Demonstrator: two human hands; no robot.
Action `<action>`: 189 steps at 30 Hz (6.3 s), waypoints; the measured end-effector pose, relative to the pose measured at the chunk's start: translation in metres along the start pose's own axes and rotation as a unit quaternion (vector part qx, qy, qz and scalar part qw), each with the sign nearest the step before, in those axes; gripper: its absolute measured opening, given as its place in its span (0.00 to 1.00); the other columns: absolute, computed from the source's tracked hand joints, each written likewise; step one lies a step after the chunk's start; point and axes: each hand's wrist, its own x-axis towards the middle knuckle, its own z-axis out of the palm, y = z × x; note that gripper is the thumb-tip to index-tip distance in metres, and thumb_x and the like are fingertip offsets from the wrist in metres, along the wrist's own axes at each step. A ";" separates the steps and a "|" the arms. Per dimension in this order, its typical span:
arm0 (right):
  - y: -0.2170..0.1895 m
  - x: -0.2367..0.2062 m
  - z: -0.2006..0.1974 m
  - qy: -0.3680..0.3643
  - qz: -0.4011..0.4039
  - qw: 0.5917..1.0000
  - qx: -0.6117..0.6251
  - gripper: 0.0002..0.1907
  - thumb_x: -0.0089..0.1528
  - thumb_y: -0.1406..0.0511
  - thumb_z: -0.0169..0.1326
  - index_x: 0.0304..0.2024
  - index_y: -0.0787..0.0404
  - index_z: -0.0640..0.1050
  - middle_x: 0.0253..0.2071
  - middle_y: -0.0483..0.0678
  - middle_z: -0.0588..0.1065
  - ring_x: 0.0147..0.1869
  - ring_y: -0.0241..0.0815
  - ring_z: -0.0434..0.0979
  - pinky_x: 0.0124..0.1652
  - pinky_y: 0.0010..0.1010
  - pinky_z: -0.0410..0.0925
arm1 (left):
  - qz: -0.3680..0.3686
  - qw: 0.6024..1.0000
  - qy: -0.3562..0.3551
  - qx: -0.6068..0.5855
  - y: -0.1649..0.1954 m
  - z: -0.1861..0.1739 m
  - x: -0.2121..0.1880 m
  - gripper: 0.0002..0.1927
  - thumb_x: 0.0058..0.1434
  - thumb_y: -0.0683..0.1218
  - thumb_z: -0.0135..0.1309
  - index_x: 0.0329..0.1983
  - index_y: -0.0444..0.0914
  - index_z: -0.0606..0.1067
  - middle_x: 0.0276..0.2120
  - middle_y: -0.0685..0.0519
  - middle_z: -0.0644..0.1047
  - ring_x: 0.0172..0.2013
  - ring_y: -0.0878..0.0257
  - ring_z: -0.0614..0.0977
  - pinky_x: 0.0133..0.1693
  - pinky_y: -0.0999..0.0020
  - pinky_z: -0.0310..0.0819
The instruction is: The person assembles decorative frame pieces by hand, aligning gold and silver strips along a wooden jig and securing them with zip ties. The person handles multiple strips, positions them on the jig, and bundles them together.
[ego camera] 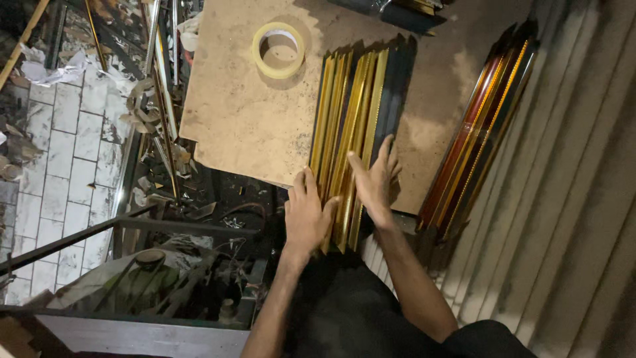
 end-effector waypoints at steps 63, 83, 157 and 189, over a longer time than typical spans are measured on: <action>-0.117 -0.116 -0.002 -0.252 -0.656 0.678 0.215 0.20 0.63 0.64 0.50 0.54 0.69 0.76 0.46 0.55 0.79 0.55 0.51 0.75 0.68 0.46 0.62 | 0.087 0.806 0.192 -0.553 -0.036 -0.146 -0.050 0.34 0.70 0.48 0.58 0.76 0.41 0.59 0.56 0.48 0.68 0.57 0.58 0.71 0.62 0.61 0.68; -0.076 -0.090 -0.082 -0.267 -0.427 0.850 0.153 0.34 0.67 0.71 0.51 0.75 0.65 0.58 0.49 0.52 0.78 0.49 0.43 0.82 0.56 0.32 0.74 | 0.311 0.915 0.258 0.015 0.012 -0.086 -0.005 0.14 0.70 0.43 0.56 0.54 0.30 0.74 0.47 0.40 0.78 0.43 0.50 0.81 0.41 0.60 0.80; -0.075 -0.160 -0.016 -0.779 -0.054 0.619 0.088 0.43 0.62 0.65 0.60 0.74 0.43 0.53 0.73 0.54 0.62 0.71 0.48 0.67 0.65 0.41 0.63 | 0.022 0.784 -0.248 -0.568 -0.032 -0.113 -0.222 0.68 0.44 0.64 0.74 0.79 0.33 0.49 0.70 0.39 0.63 0.70 0.51 0.65 0.67 0.55 0.61; -0.204 -0.152 -0.055 -0.911 -0.119 0.395 -0.020 0.49 0.66 0.61 0.61 0.75 0.48 0.41 0.64 0.55 0.65 0.69 0.47 0.69 0.66 0.41 0.65 | 0.078 0.877 -0.202 -0.429 -0.011 -0.129 -0.239 0.55 0.46 0.55 0.73 0.69 0.33 0.54 0.54 0.42 0.72 0.57 0.53 0.77 0.58 0.59 0.72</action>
